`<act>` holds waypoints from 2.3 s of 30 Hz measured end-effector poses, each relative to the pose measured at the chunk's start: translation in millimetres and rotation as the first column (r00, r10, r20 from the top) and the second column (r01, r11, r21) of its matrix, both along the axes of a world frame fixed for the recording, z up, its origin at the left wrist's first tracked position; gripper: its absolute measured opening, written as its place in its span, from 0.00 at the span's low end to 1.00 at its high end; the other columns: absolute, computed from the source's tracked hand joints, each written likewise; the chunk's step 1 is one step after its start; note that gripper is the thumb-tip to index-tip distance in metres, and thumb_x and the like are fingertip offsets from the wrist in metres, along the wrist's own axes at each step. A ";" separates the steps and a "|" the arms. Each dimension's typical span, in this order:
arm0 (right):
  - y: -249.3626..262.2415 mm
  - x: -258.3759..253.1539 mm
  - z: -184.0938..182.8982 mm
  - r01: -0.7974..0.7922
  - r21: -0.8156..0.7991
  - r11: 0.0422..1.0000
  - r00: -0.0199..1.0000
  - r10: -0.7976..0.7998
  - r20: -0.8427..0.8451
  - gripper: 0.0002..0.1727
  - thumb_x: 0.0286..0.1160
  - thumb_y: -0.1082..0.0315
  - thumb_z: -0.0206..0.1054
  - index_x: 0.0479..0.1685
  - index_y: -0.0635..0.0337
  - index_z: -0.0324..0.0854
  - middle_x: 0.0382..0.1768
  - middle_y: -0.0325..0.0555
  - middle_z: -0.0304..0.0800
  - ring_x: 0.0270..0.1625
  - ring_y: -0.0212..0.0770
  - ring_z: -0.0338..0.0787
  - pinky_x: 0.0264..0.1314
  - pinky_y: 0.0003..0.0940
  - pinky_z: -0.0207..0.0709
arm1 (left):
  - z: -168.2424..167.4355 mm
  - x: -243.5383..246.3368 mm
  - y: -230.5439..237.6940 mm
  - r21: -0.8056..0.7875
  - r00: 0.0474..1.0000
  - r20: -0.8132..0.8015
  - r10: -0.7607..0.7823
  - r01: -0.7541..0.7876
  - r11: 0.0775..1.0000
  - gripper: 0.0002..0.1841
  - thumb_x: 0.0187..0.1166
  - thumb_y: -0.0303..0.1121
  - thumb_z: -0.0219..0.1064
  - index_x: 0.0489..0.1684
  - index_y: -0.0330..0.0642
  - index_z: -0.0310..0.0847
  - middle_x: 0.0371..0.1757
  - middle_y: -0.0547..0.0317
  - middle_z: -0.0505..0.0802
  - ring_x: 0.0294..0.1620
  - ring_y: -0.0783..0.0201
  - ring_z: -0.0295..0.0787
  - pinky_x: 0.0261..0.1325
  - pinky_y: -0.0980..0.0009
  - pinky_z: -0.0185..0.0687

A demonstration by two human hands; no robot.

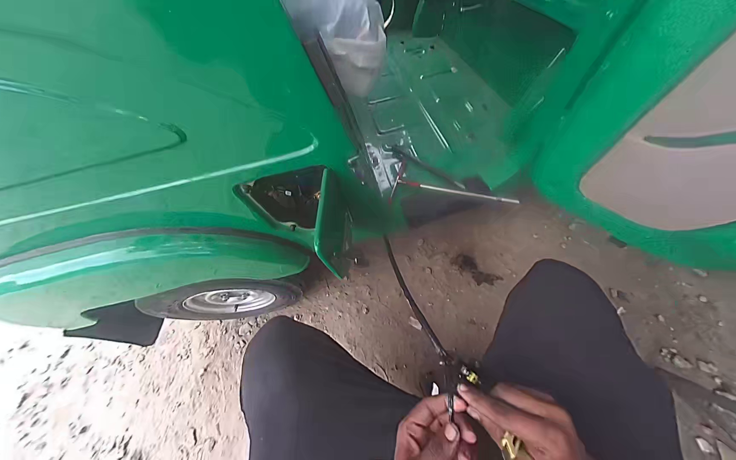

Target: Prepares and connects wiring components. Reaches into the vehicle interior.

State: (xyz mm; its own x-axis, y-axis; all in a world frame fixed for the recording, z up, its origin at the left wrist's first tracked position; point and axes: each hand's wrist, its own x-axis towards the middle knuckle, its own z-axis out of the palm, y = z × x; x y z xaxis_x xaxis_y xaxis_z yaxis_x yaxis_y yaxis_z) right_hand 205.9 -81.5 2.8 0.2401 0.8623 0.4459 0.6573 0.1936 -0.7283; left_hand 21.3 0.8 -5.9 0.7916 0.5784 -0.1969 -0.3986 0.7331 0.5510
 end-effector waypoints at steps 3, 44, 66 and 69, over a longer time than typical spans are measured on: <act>-0.8 5.3 -6.3 0.021 0.065 0.998 0.999 -0.023 0.036 0.13 0.78 0.67 0.72 0.59 0.51 0.92 0.29 0.39 0.88 0.31 0.29 0.85 0.36 0.20 0.80 | -7.9 1.8 -3.8 -0.045 0.993 0.119 0.005 0.000 0.999 0.18 0.86 0.34 0.65 0.69 0.34 0.83 0.50 0.44 0.92 0.43 0.61 0.91 0.49 0.64 0.88; 0.7 7.5 18.8 -0.259 -0.369 0.893 0.327 -0.278 -0.903 0.13 0.89 0.63 0.62 0.41 0.62 0.85 0.26 0.35 0.83 0.22 0.21 0.74 0.23 0.15 0.67 | -19.6 56.0 75.5 0.003 0.901 -0.322 -0.291 0.308 0.951 0.25 0.68 0.21 0.80 0.65 0.25 0.79 0.34 0.42 0.95 0.33 0.59 0.96 0.45 0.63 0.95; 42.5 -29.0 89.2 0.311 -0.093 0.946 0.830 -0.223 0.511 0.12 0.87 0.63 0.63 0.51 0.60 0.88 0.24 0.44 0.84 0.22 0.41 0.79 0.25 0.34 0.71 | 157.7 60.2 167.6 0.829 0.905 -0.384 -0.181 0.424 0.363 0.30 0.71 0.21 0.77 0.74 0.36 0.71 0.43 0.58 0.97 0.29 0.60 0.96 0.30 0.67 0.99; 36.2 -16.8 102.2 0.245 -0.328 0.912 0.910 -0.100 0.403 0.15 0.88 0.57 0.63 0.42 0.55 0.90 0.22 0.39 0.81 0.22 0.38 0.81 0.23 0.33 0.73 | 162.8 69.2 181.1 0.920 0.955 -0.296 0.013 0.282 0.271 0.26 0.78 0.30 0.74 0.74 0.37 0.74 0.32 0.62 0.95 0.22 0.66 0.91 0.23 0.72 0.92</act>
